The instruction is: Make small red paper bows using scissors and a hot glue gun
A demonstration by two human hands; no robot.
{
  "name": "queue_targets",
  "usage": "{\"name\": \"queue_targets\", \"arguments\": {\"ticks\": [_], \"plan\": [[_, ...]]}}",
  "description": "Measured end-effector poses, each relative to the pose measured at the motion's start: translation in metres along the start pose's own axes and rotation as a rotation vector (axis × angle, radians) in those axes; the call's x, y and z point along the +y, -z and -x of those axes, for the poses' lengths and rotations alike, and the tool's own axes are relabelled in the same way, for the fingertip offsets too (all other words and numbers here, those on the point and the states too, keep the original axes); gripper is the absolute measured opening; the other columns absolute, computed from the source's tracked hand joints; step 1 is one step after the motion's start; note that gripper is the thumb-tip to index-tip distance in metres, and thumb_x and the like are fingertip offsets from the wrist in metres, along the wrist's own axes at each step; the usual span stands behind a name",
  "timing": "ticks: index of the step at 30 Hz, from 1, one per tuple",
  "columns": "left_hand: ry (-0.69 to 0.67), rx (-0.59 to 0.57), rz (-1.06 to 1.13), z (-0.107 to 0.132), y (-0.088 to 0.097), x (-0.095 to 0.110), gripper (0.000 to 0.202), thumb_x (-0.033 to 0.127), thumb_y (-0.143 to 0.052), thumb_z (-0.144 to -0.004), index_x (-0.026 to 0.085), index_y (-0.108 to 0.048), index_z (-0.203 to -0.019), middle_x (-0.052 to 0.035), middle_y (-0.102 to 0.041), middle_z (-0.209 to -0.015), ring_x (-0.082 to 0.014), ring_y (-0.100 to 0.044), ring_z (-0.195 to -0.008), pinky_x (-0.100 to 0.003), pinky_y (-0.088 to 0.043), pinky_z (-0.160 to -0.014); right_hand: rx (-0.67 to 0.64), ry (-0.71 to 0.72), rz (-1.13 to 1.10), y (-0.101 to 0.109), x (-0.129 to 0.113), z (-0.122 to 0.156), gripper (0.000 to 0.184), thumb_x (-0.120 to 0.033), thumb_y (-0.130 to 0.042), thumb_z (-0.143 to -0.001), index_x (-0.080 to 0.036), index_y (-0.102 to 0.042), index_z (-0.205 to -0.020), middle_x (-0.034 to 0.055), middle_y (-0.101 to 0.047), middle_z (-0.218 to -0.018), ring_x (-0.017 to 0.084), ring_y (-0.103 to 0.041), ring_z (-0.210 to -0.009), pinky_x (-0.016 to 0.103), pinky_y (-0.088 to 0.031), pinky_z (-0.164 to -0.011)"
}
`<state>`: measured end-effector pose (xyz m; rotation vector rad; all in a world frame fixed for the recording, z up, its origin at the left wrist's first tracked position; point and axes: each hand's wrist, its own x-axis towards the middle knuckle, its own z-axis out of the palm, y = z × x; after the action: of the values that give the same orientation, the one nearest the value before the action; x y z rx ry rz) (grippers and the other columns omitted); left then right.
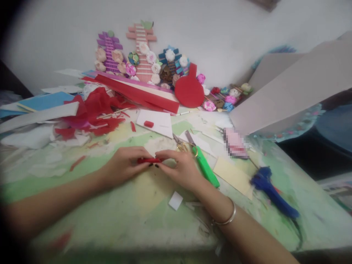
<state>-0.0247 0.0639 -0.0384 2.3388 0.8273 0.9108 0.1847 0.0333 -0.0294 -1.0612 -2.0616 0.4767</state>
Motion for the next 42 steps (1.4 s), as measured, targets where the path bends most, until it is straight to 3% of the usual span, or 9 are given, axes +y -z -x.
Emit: {"name": "queue_targets", "arguments": {"ticks": [7, 13, 18, 21, 26, 28, 34, 39, 42], "plan": [[0.311, -0.004, 0.249, -0.002, -0.001, 0.018, 0.011, 0.024, -0.064, -0.079, 0.016, -0.071, -0.081, -0.0015, -0.07, -0.074, -0.0132, -0.058, -0.067, -0.022, -0.044, -0.059, 0.038, -0.181, -0.301, -0.001, -0.005, -0.002, 0.023, -0.019, -0.07, -0.075, -0.016, -0.067, -0.098, 0.0049, -0.073, -0.085, 0.016, -0.07, -0.079, 0.029, -0.058, -0.075], [0.307, 0.003, 0.274, -0.001, -0.007, 0.02, 0.013, 0.027, -0.067, -0.074, 0.014, -0.064, -0.072, -0.0005, -0.064, -0.067, -0.0125, -0.054, -0.063, -0.022, -0.042, -0.057, -0.011, -0.177, -0.325, 0.0, -0.011, 0.001, 0.036, -0.013, -0.068, -0.074, -0.018, -0.06, -0.108, 0.0028, -0.073, -0.081, 0.016, -0.07, -0.079, 0.03, -0.056, -0.077], [0.312, -0.051, 0.287, -0.008, -0.007, 0.024, 0.013, 0.022, -0.062, -0.074, 0.015, -0.069, -0.083, -0.0022, -0.069, -0.076, -0.0143, -0.057, -0.067, -0.024, -0.044, -0.061, 0.037, -0.17, -0.122, 0.004, -0.008, -0.002, 0.035, -0.015, -0.066, -0.076, -0.02, -0.06, -0.111, 0.0034, -0.076, -0.084, 0.017, -0.072, -0.078, 0.032, -0.056, -0.078], [0.351, -0.068, 0.312, -0.017, -0.003, 0.027, 0.017, 0.023, -0.063, -0.073, 0.015, -0.07, -0.086, -0.0026, -0.07, -0.078, -0.0154, -0.059, -0.068, -0.025, -0.045, -0.062, 0.17, -0.153, -0.055, 0.02, -0.006, -0.01, 0.025, -0.023, -0.065, -0.079, -0.02, -0.064, -0.104, 0.0038, -0.076, -0.083, 0.018, -0.072, -0.076, 0.033, -0.057, -0.076], [0.359, -0.036, 0.407, -0.03, 0.005, 0.03, 0.016, 0.028, -0.065, -0.073, 0.013, -0.069, -0.077, -0.0028, -0.068, -0.072, -0.0142, -0.059, -0.066, -0.024, -0.045, -0.062, 0.507, -0.256, -0.11, 0.072, -0.012, -0.026, 0.022, -0.029, -0.063, -0.079, -0.017, -0.067, -0.096, 0.0048, -0.073, -0.074, 0.019, -0.072, -0.071, 0.033, -0.059, -0.069], [0.359, -0.056, 0.475, -0.032, 0.007, 0.028, 0.018, 0.03, -0.063, -0.076, 0.013, -0.068, -0.079, -0.0032, -0.068, -0.071, -0.0129, -0.059, -0.063, -0.024, -0.045, -0.061, 0.529, -0.313, -0.096, 0.092, -0.013, -0.031, 0.021, -0.027, -0.066, -0.075, -0.016, -0.067, -0.093, 0.005, -0.072, -0.073, 0.018, -0.071, -0.066, 0.031, -0.059, -0.065], [0.404, -0.02, 0.539, -0.03, 0.006, 0.017, 0.015, 0.027, -0.063, -0.077, 0.013, -0.066, -0.074, -0.0041, -0.07, -0.066, -0.0109, -0.057, -0.057, -0.022, -0.044, -0.057, 0.423, -0.372, 0.074, 0.112, -0.005, -0.043, 0.015, -0.023, -0.061, -0.076, -0.015, -0.066, -0.087, 0.0052, -0.071, -0.073, 0.017, -0.069, -0.063, 0.028, -0.056, -0.059], [0.445, 0.072, 0.61, -0.025, 0.009, 0.017, 0.018, 0.031, -0.068, -0.075, 0.013, -0.064, -0.072, -0.0047, -0.07, -0.064, -0.0136, -0.063, -0.059, -0.024, -0.047, -0.058, -0.079, -0.459, 0.647, 0.08, 0.001, -0.045, 0.003, -0.02, -0.065, -0.072, -0.018, -0.066, -0.073, 0.0051, -0.07, -0.068, 0.02, -0.067, -0.064, 0.027, -0.047, -0.053], [0.447, 0.135, 0.674, -0.023, 0.013, 0.02, 0.022, 0.034, -0.071, -0.073, 0.013, -0.066, -0.077, -0.008, -0.074, -0.072, -0.0171, -0.067, -0.065, -0.027, -0.05, -0.06, -0.134, -0.449, 0.758, 0.053, 0.008, -0.04, 0.013, -0.015, -0.069, -0.066, -0.017, -0.065, -0.078, 0.009, -0.069, -0.07, 0.024, -0.067, -0.066, 0.027, -0.043, -0.052]]}}
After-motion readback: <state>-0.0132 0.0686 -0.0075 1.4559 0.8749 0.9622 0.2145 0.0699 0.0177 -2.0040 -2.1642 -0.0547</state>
